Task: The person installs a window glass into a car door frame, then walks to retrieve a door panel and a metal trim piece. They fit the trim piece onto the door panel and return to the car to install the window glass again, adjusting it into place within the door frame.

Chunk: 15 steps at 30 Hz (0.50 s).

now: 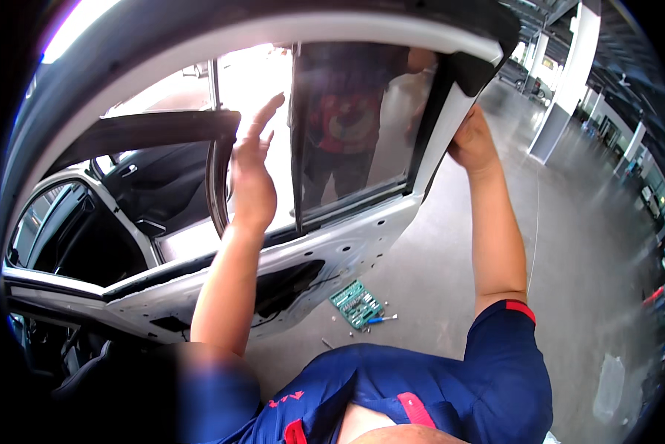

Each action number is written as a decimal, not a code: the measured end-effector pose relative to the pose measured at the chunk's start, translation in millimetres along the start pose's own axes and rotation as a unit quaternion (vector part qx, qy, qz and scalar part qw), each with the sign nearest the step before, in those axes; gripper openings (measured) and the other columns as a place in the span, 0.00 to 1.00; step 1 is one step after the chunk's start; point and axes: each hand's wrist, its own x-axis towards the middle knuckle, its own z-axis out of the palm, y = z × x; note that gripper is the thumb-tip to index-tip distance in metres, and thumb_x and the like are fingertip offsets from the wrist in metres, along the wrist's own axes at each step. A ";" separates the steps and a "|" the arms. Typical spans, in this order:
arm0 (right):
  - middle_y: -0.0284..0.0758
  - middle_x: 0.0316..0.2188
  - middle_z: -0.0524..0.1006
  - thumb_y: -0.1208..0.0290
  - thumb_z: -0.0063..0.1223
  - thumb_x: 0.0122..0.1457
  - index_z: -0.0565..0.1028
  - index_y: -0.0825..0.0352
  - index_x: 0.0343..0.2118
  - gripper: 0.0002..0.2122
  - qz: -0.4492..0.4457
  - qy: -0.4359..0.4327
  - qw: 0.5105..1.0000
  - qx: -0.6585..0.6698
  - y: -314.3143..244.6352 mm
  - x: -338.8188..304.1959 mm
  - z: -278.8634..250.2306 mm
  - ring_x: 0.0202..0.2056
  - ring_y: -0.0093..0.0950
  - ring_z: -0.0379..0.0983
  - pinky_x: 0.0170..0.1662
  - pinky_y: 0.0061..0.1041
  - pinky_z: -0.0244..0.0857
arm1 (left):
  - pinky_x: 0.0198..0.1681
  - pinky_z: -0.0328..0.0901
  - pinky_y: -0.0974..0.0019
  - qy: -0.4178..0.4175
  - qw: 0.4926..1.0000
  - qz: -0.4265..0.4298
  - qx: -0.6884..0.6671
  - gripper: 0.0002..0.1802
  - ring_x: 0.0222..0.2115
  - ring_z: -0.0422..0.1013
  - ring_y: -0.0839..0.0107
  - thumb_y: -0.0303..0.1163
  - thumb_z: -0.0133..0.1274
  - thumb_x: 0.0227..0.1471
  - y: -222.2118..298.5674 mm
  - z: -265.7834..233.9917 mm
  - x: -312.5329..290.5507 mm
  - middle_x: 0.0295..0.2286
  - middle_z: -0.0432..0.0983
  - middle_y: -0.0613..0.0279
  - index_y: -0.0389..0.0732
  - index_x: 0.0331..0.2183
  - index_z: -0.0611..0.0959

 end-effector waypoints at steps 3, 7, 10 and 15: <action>0.32 0.35 0.78 0.42 0.62 0.46 0.72 0.67 0.45 0.32 -0.003 0.008 1.000 -0.009 7.2 13.4 -2.3 0.36 0.24 0.74 0.40 0.25 0.70 | 0.60 0.50 0.58 0.078 0.995 0.007 0.063 0.21 0.56 0.60 0.68 0.35 0.38 0.60 46.1 -10.0 39.0 0.54 0.67 0.59 0.40 0.53 0.72; 0.37 0.35 0.78 0.39 0.61 0.43 0.70 0.67 0.49 0.37 0.009 -0.003 0.999 -0.039 2.2 12.9 -0.2 0.36 0.30 0.78 0.40 0.32 0.74 | 0.62 0.45 0.50 0.156 0.963 -0.150 -0.162 0.31 0.58 0.56 0.53 0.43 0.23 0.62 65.5 -36.3 51.0 0.55 0.63 0.47 0.34 0.55 0.68; 0.38 0.35 0.78 0.38 0.61 0.43 0.70 0.67 0.47 0.37 0.009 0.004 0.999 -0.039 -2.3 13.6 0.7 0.36 0.32 0.78 0.40 0.33 0.75 | 0.64 0.40 0.46 0.197 0.934 -0.173 -0.244 0.35 0.60 0.51 0.47 0.43 0.15 0.61 89.3 -50.1 57.5 0.56 0.60 0.41 0.30 0.56 0.65; 0.38 0.35 0.78 0.40 0.62 0.43 0.70 0.67 0.48 0.36 0.014 -0.010 0.999 -0.027 -3.3 13.3 3.5 0.36 0.34 0.78 0.40 0.35 0.75 | 0.65 0.37 0.48 0.266 0.932 -0.136 -0.206 0.34 0.61 0.51 0.51 0.42 0.15 0.61 103.8 -40.6 56.7 0.58 0.58 0.45 0.34 0.57 0.65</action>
